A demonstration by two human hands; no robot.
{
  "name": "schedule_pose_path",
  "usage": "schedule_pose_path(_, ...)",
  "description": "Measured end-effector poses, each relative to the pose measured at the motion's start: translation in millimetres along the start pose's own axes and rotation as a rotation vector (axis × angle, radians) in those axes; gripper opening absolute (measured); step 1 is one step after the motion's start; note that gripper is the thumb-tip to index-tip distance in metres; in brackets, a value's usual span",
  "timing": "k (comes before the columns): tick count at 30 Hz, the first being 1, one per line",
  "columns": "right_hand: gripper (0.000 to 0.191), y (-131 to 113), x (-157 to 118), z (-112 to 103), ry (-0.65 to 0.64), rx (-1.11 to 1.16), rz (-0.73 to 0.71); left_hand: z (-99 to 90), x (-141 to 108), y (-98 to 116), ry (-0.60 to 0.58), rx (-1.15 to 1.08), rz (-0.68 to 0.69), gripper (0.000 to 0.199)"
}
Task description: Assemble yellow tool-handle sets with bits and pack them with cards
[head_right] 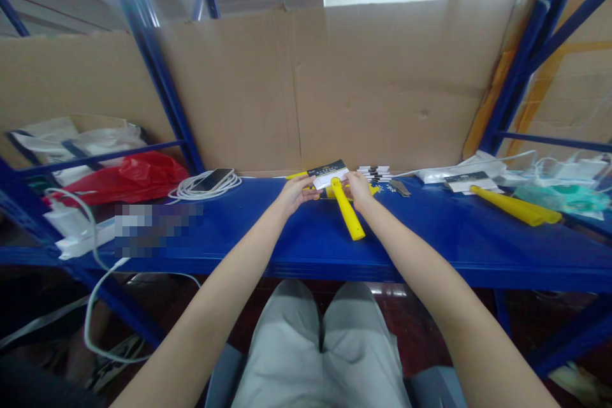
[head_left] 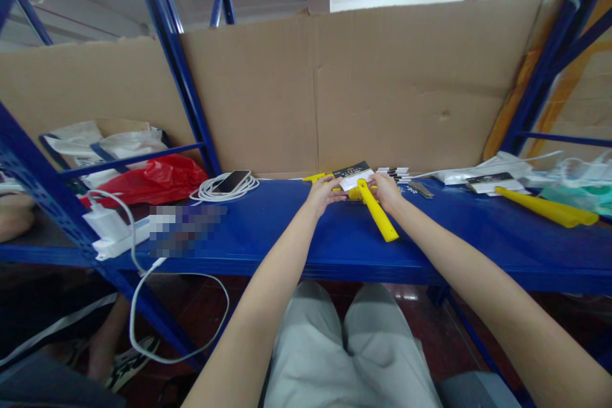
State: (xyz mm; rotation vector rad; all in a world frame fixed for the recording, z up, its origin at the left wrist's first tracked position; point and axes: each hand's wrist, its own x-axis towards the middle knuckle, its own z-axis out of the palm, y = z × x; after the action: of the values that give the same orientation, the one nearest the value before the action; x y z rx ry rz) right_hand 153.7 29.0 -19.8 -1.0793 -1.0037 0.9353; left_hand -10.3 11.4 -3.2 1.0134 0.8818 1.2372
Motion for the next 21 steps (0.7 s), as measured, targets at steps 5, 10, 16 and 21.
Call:
schedule_pose_path(5,0.007,-12,-14,1,0.039,0.056,0.092,0.7,-5,-1,-0.107,0.116,-0.044,0.014)
schedule_pose_path(10,0.008,-17,-21,4,-0.062,0.031,0.162,1.6,-6,0,0.016,0.159,-0.036,0.008)
schedule_pose_path(16,0.009,-19,-28,6,-0.17,-0.004,0.218,0.6,-4,2,0.113,0.135,0.0,0.006)
schedule_pose_path(21,0.009,-19,-29,6,-0.185,-0.007,0.212,-0.3,-3,1,0.14,0.112,0.013,0.007)
